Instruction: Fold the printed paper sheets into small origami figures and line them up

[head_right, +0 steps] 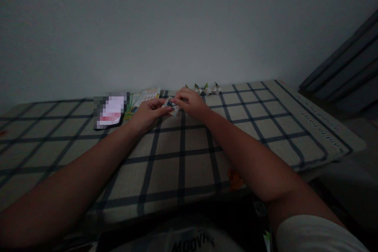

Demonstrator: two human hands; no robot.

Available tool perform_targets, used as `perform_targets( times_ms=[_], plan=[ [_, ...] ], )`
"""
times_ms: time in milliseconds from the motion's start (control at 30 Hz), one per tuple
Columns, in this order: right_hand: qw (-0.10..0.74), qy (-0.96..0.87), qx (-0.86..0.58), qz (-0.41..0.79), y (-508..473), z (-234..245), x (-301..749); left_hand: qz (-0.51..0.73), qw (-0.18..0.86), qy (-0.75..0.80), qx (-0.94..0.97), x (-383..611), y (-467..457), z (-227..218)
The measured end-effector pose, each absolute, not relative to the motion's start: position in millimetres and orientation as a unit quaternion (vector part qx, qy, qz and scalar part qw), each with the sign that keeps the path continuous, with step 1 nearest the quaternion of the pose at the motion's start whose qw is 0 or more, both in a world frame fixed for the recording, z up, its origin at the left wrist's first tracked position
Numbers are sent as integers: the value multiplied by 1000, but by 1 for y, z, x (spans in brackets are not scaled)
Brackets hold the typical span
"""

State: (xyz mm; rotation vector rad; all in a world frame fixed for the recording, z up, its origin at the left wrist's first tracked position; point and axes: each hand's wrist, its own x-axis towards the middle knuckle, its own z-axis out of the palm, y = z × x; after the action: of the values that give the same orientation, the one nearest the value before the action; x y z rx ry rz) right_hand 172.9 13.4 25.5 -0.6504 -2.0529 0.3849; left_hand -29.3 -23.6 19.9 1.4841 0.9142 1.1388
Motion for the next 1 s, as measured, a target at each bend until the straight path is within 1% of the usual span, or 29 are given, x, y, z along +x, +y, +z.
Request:
perform_targets(
  times_ms=[133, 233, 433, 533, 633, 767, 867, 1000],
  plan=[
    [469, -823, -272, 169, 13, 26, 172, 465, 471, 388, 641, -30, -25, 21],
    [487, -811, -276, 170, 13, 25, 172, 463, 469, 390, 643, -30, -27, 22],
    [497, -789, -286, 222, 12, 24, 172, 465, 437, 376, 672, -29, -23, 21],
    [514, -779, -297, 202, 11, 26, 172, 497, 422, 385, 653, -30, -18, 17],
    [522, -776, -307, 177, 9, 28, 172, 539, 383, 389, 641, -30, -17, 17],
    [523, -775, -318, 158, 7, 29, 172, 533, 321, 436, 650, -29, -24, 25],
    [532, -770, -319, 148, 6, 30, 172, 530, 268, 439, 674, -30, -29, 30],
    [538, -766, -319, 150, 5, 30, 170, 536, 245, 427, 686, -32, -29, 31]
  ],
)
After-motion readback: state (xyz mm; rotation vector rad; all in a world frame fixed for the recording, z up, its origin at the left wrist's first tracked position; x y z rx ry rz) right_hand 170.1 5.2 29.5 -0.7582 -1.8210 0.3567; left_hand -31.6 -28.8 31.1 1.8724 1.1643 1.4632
